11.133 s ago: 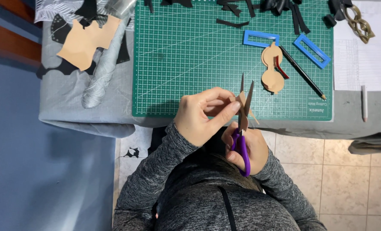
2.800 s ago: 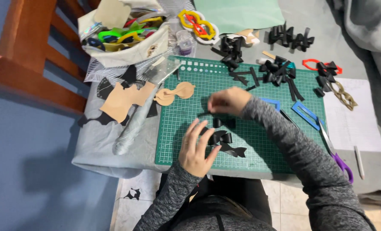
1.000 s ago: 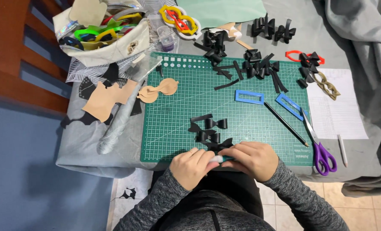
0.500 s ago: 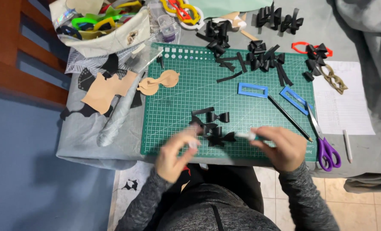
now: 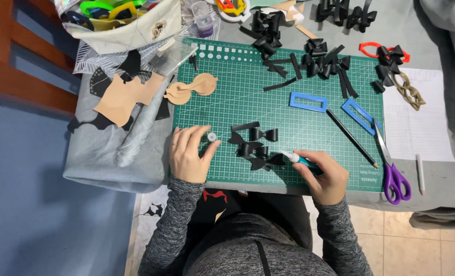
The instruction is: The person cuts tan fabric pieces with purple-handled scissors on a green cutting mat, trimming along the edges of pre-drawn shapes and setting finished pieces aside. They then pick up a glue tube and apply glue to small black ribbon bows on the mat.
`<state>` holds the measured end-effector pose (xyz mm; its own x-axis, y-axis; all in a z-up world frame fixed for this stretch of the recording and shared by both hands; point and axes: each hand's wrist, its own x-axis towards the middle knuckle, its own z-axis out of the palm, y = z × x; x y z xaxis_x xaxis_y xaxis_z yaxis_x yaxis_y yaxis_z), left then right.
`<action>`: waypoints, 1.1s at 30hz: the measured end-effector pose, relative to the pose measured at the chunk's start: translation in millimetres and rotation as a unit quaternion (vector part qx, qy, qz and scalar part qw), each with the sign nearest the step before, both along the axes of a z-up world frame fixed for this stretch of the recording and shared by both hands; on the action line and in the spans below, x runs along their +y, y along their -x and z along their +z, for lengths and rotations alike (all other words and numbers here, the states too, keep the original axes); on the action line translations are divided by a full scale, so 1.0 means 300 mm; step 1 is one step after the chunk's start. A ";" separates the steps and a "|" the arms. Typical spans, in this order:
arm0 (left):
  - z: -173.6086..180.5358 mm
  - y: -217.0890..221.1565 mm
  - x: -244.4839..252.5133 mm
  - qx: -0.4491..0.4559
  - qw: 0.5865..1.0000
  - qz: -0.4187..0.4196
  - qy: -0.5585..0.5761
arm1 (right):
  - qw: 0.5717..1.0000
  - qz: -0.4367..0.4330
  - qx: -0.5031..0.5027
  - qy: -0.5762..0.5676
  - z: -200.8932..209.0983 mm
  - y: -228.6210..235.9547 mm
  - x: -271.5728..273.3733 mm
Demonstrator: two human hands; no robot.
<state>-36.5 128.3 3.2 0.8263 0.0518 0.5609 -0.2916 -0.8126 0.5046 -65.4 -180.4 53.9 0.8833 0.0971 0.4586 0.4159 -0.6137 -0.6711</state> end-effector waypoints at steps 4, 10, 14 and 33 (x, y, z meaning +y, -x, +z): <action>0.067 0.034 -0.053 -0.062 0.998 -0.011 0.015 | 1.000 -0.017 0.008 0.006 -0.016 0.001 -0.027; 0.048 0.075 -0.180 -0.148 0.981 -0.074 -0.097 | 0.992 -0.072 -0.034 0.098 -0.073 -0.036 -0.132; 0.056 0.068 -0.191 -0.142 0.978 -0.089 -0.124 | 0.975 -0.090 -0.075 0.190 -0.037 -0.046 -0.144; 0.074 0.030 -0.166 -0.076 0.975 -0.092 -0.187 | 0.956 -0.003 -0.098 0.276 -0.003 -0.062 -0.036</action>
<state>-45.3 78.5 25.4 0.7080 -0.3216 0.6288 -0.4982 -0.8585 0.1218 -46.7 -191.3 53.1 0.7873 0.3673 0.4953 0.4960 -0.8544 -0.1547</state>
